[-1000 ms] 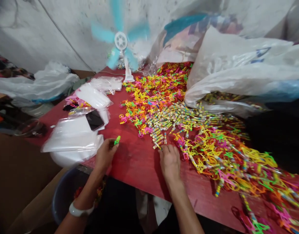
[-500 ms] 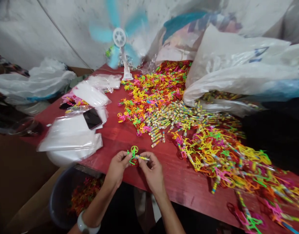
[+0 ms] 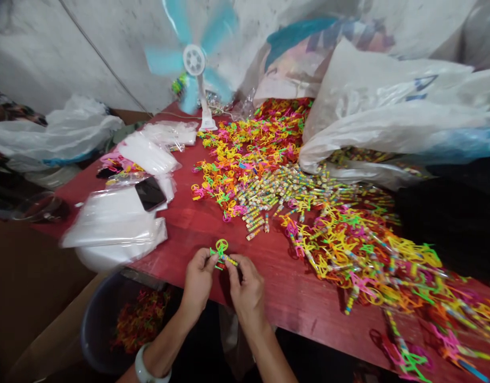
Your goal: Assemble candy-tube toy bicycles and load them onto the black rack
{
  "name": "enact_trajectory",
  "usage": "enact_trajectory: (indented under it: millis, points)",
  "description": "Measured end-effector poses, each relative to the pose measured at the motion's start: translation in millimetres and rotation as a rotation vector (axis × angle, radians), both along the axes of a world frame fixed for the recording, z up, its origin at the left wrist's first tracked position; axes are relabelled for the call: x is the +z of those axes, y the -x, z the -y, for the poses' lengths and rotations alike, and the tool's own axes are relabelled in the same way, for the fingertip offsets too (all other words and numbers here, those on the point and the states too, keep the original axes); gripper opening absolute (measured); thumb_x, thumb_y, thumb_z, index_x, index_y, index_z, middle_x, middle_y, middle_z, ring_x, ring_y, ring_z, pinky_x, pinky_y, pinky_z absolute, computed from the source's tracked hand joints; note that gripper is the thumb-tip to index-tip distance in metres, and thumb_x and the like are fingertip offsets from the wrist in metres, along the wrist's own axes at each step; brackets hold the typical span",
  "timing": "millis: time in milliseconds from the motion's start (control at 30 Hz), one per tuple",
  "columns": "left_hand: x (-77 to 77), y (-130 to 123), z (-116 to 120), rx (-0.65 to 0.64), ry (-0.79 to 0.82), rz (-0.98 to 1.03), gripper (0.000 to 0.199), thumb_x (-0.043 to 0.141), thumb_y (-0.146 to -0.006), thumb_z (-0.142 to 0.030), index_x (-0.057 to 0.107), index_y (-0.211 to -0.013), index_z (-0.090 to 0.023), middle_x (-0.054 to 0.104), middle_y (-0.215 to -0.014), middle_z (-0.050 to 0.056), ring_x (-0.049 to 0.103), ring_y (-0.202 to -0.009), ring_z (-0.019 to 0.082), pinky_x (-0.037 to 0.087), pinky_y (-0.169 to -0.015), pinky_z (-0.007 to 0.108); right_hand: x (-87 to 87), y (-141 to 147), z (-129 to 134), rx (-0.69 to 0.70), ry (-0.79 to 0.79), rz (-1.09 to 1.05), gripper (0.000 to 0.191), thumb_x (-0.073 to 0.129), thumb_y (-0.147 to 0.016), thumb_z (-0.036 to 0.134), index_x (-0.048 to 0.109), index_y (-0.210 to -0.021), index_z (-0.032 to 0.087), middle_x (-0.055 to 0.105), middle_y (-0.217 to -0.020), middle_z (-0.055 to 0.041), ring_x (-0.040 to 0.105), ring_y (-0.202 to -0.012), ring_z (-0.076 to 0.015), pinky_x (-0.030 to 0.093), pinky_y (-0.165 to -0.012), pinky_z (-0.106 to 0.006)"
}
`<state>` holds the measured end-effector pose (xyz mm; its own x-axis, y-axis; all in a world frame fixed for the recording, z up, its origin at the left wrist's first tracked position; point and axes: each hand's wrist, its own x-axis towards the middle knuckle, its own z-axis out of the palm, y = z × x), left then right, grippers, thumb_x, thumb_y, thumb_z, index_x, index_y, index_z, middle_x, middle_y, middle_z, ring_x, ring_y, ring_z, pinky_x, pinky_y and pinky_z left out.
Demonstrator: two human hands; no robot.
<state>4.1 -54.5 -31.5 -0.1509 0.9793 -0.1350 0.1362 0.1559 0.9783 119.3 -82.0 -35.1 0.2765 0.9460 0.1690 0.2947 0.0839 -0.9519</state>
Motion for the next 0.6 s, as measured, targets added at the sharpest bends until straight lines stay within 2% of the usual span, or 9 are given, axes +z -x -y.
enact_trajectory:
  millis: [67, 167, 267, 367, 467, 533, 567, 600]
  points:
    - [-2.0, 0, 1, 0.003, -0.02, -0.03, 0.018, 0.054, -0.08, -0.034, 0.054, -0.07, -0.019, 0.055, -0.068, -0.001, 0.049, -0.068, 0.015, 0.039, -0.066, 0.025, 0.9, -4, -5, 0.045, 0.03, -0.063, 0.019, 0.059, -0.084, 0.037, 0.068, -0.089, 0.022, 0.07, -0.081, -0.004, 0.063, -0.069, -0.0173, 0.052, -0.065, -0.029]
    - [-5.3, 1, 2, -0.048, 0.016, 0.04, 0.017, 0.054, -0.079, -0.033, 0.052, -0.07, -0.019, 0.053, -0.068, -0.001, 0.049, -0.067, 0.014, 0.04, -0.065, 0.025, 2.8, -16, -17, 0.231, 0.137, -0.236, 0.021, 0.063, -0.079, 0.04, 0.068, -0.082, 0.02, 0.067, -0.067, -0.001, 0.056, -0.055, -0.0139, 0.046, -0.053, -0.026]
    - [-6.0, -1, 1, -0.075, 0.041, 0.127, 0.015, 0.054, -0.08, -0.032, 0.053, -0.073, -0.019, 0.055, -0.07, -0.001, 0.05, -0.068, 0.014, 0.041, -0.066, 0.025, 5.0, -21, -25, 0.313, 0.186, -0.343, 0.023, 0.067, -0.076, 0.041, 0.068, -0.081, 0.018, 0.065, -0.062, 0.0001, 0.053, -0.052, -0.0123, 0.043, -0.051, -0.025]
    - [-0.6, -4, -1, -0.118, 0.048, 0.115, 0.016, 0.054, -0.082, -0.033, 0.056, -0.078, -0.018, 0.058, -0.074, 0.0, 0.053, -0.072, 0.015, 0.043, -0.069, 0.025, 11.6, -22, -25, 0.235, 0.174, -0.319, 0.025, 0.068, -0.075, 0.043, 0.068, -0.08, 0.018, 0.066, -0.064, -0.0008, 0.055, -0.054, -0.013, 0.045, -0.053, -0.026]
    - [7.3, 1, -8, -0.178, -0.026, 0.049, 0.017, 0.053, -0.084, -0.031, 0.061, -0.091, -0.017, 0.063, -0.09, 0.004, 0.058, -0.088, 0.017, 0.045, -0.082, 0.029, 27.0, -39, -14, 0.114, 0.171, -0.23, 0.03, 0.067, -0.075, 0.048, 0.071, -0.085, 0.019, 0.072, -0.08, -0.0051, 0.065, -0.072, -0.0199, 0.052, -0.067, -0.033]
    - [10.0, 12, -19, -0.144, -0.142, -0.06, 0.019, 0.052, -0.086, -0.028, 0.061, -0.098, -0.017, 0.063, -0.101, 0.007, 0.059, -0.097, 0.018, 0.046, -0.088, 0.032, 39.4, -65, -2, -0.082, 0.14, -0.102, 0.034, 0.064, -0.078, 0.051, 0.072, -0.095, 0.023, 0.073, -0.096, -0.0066, 0.067, -0.088, -0.0256, 0.052, -0.08, -0.04]
    - [10.2, 21, -26, -0.103, -0.212, -0.144, 0.019, 0.05, -0.086, -0.027, 0.061, -0.098, -0.018, 0.063, -0.103, 0.007, 0.059, -0.099, 0.018, 0.046, -0.089, 0.033, 44.5, -81, 4, -0.24, 0.112, 0.006, 0.035, 0.063, -0.079, 0.051, 0.071, -0.101, 0.025, 0.072, -0.102, -0.0065, 0.066, -0.093, -0.0274, 0.05, -0.084, -0.042]
    - [9.8, 31, -34, -0.055, -0.281, -0.252, 0.018, 0.049, -0.087, -0.025, 0.062, -0.097, -0.018, 0.062, -0.102, 0.007, 0.059, -0.099, 0.018, 0.047, -0.089, 0.033, 48.0, -97, 9, -0.316, 0.06, 0.132, 0.036, 0.063, -0.08, 0.051, 0.07, -0.107, 0.027, 0.071, -0.107, -0.0069, 0.065, -0.099, -0.0287, 0.049, -0.086, -0.043]
